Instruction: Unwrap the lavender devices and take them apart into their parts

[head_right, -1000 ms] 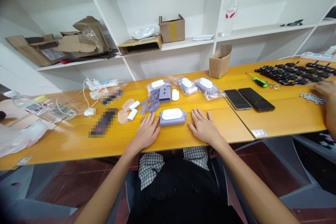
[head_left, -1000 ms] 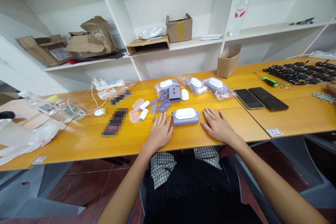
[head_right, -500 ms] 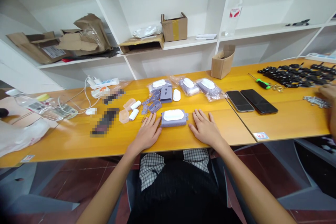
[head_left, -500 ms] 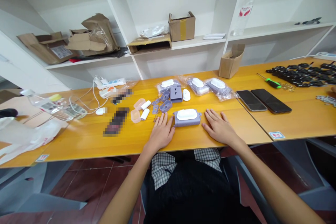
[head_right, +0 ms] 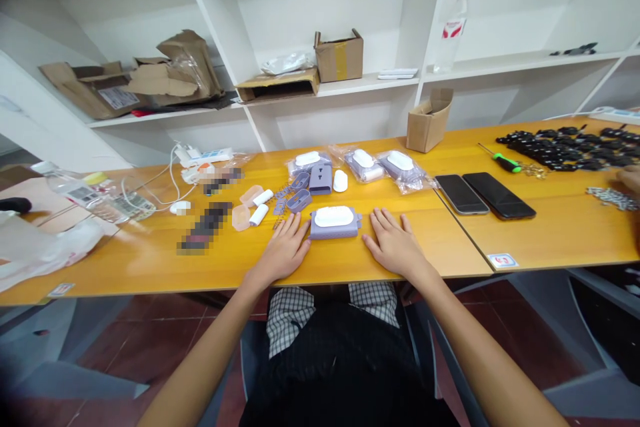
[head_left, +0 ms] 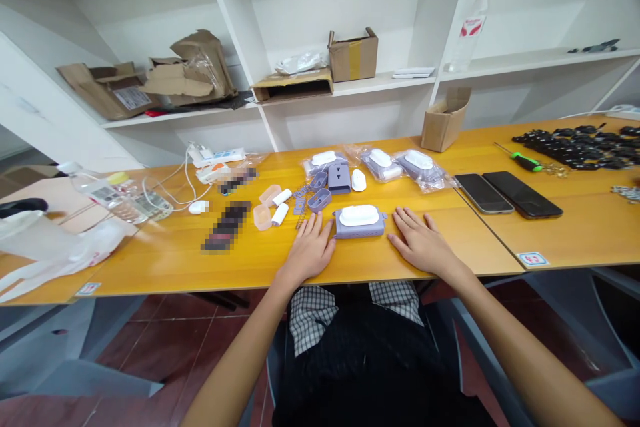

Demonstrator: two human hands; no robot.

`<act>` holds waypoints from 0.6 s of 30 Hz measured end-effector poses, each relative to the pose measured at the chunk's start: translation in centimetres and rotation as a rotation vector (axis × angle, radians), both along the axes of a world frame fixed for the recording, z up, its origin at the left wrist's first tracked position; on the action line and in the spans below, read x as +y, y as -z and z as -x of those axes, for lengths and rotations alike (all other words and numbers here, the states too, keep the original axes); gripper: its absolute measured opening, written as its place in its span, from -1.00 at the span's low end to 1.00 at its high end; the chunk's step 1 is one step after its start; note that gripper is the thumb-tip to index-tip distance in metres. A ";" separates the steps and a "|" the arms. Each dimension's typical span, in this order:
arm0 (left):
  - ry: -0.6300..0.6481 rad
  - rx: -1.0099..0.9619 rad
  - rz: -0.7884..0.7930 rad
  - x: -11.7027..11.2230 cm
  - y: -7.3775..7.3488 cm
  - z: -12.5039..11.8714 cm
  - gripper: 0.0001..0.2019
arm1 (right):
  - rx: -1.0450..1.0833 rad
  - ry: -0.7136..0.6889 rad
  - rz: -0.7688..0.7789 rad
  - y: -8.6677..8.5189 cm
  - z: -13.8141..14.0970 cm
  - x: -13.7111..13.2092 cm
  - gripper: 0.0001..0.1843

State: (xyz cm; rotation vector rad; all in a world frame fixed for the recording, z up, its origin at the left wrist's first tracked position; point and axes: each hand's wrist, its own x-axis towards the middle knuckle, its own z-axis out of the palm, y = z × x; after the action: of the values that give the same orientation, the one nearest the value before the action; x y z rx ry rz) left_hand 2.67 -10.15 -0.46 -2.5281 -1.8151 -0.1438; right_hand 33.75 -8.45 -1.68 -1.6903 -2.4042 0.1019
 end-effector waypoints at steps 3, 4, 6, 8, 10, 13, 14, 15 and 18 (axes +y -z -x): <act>0.002 -0.005 -0.007 0.0 0.1 0.0 -0.41 | 0.001 -0.010 -0.020 0.1 0.0 0.0 -0.25; 0.003 -0.004 -0.007 0.0 0.1 0.1 -0.41 | -0.001 -0.017 -0.028 0.1 -0.1 -0.1 -0.27; 0.006 0.002 -0.001 0.0 0.0 0.1 -0.41 | -0.006 -0.026 -0.046 0.2 -0.1 -0.1 -0.30; 0.007 0.005 0.003 0.0 0.0 0.0 -0.41 | -0.010 -0.030 -0.056 0.2 -0.1 -0.1 -0.32; 0.007 -0.002 0.005 -0.1 -0.1 0.0 -0.41 | -0.013 -0.029 -0.057 0.1 -0.1 -0.2 -0.33; 0.003 -0.006 0.020 -0.1 -0.3 0.0 -0.41 | -0.024 -0.029 -0.044 -0.1 -0.1 -0.3 -0.33; 0.001 -0.003 0.028 -0.1 -0.4 0.0 -0.41 | -0.030 -0.029 -0.038 -0.2 -0.1 -0.3 -0.33; -0.002 0.001 0.034 -0.1 -0.4 -0.1 -0.41 | -0.034 -0.028 -0.032 -0.3 0.0 -0.3 -0.33; 0.002 0.010 0.039 -0.1 -0.5 -0.1 -0.40 | -0.035 -0.029 -0.027 -0.5 -0.1 -0.4 -0.33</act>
State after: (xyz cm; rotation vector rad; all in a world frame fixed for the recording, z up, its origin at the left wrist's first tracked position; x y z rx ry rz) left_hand 2.77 -10.26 0.03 -2.5520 -1.8298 -0.0961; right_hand 33.81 -8.81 -1.20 -1.6595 -2.4442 0.0437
